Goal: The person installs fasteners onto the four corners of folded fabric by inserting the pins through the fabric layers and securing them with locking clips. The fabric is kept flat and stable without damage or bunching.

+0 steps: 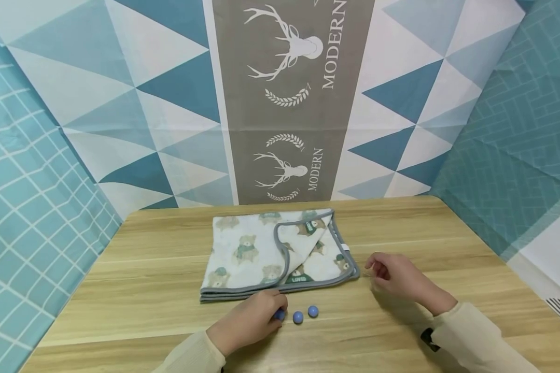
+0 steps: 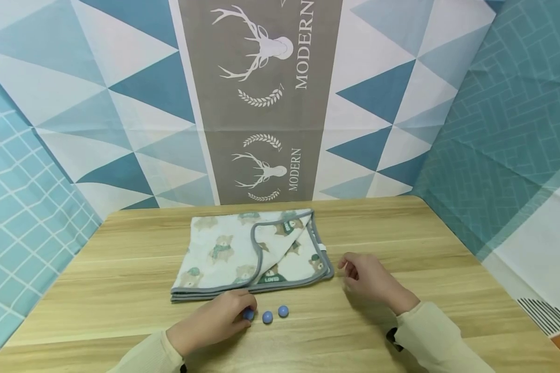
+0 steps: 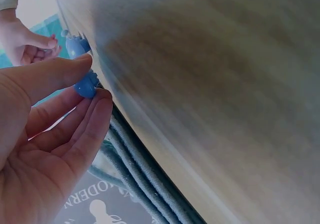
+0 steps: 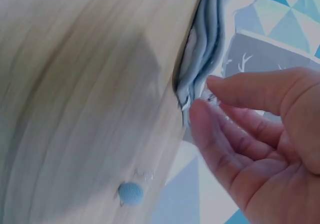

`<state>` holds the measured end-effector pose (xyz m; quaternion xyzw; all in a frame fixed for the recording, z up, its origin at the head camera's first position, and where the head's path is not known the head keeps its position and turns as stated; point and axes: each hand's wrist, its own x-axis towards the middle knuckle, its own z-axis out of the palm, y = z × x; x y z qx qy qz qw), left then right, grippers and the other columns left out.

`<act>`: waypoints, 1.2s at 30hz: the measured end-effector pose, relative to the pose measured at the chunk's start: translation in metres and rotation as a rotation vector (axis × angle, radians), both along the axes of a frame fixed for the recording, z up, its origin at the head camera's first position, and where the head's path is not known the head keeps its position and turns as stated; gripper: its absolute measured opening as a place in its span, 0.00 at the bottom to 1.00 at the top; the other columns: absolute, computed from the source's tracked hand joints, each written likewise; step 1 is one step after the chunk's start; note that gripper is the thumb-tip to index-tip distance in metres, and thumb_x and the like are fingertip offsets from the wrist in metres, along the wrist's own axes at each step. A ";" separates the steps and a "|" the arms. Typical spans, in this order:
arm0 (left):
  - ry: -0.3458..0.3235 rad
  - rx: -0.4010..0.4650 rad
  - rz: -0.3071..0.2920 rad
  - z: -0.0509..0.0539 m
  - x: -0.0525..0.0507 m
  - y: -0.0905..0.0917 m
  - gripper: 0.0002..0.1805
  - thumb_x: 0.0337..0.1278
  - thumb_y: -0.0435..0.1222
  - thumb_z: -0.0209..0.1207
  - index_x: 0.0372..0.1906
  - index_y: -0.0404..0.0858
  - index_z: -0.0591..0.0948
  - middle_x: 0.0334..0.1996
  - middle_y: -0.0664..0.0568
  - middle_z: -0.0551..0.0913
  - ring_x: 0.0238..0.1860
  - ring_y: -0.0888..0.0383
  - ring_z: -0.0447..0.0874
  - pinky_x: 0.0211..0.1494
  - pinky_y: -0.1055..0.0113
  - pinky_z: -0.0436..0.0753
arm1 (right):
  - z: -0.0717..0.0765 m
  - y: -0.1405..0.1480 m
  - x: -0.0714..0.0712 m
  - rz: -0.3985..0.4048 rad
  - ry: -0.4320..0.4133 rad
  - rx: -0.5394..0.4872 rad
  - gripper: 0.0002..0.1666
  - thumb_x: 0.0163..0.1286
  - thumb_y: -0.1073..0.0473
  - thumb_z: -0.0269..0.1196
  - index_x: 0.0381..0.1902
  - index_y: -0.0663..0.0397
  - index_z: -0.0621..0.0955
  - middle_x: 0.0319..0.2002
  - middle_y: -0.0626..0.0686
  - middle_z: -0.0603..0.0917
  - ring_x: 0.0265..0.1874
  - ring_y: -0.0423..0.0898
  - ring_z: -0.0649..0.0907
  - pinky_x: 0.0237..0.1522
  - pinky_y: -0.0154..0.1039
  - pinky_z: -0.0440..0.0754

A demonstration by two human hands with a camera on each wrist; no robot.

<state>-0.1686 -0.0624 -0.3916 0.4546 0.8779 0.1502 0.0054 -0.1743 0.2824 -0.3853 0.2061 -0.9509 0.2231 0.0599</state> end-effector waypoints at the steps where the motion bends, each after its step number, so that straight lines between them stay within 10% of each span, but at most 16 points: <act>1: 0.003 0.000 -0.001 0.000 0.000 0.000 0.06 0.51 0.33 0.65 0.31 0.42 0.78 0.28 0.59 0.78 0.30 0.71 0.72 0.34 0.79 0.75 | 0.000 -0.002 0.000 0.006 -0.002 -0.010 0.12 0.53 0.72 0.65 0.36 0.57 0.79 0.25 0.42 0.79 0.23 0.29 0.74 0.25 0.28 0.76; 24: -0.014 0.017 -0.004 0.000 0.001 0.000 0.05 0.52 0.32 0.64 0.31 0.42 0.78 0.29 0.58 0.77 0.30 0.71 0.70 0.33 0.80 0.74 | -0.008 -0.026 -0.011 -0.156 -0.044 -0.214 0.05 0.57 0.65 0.67 0.33 0.54 0.82 0.29 0.46 0.83 0.29 0.37 0.81 0.31 0.30 0.80; 36: -0.017 0.004 -0.003 -0.002 0.003 0.000 0.05 0.52 0.33 0.64 0.32 0.42 0.78 0.30 0.59 0.77 0.30 0.72 0.71 0.34 0.80 0.74 | -0.010 -0.031 -0.014 -0.114 -0.034 -0.344 0.07 0.57 0.68 0.66 0.34 0.58 0.81 0.31 0.49 0.83 0.30 0.35 0.81 0.33 0.29 0.81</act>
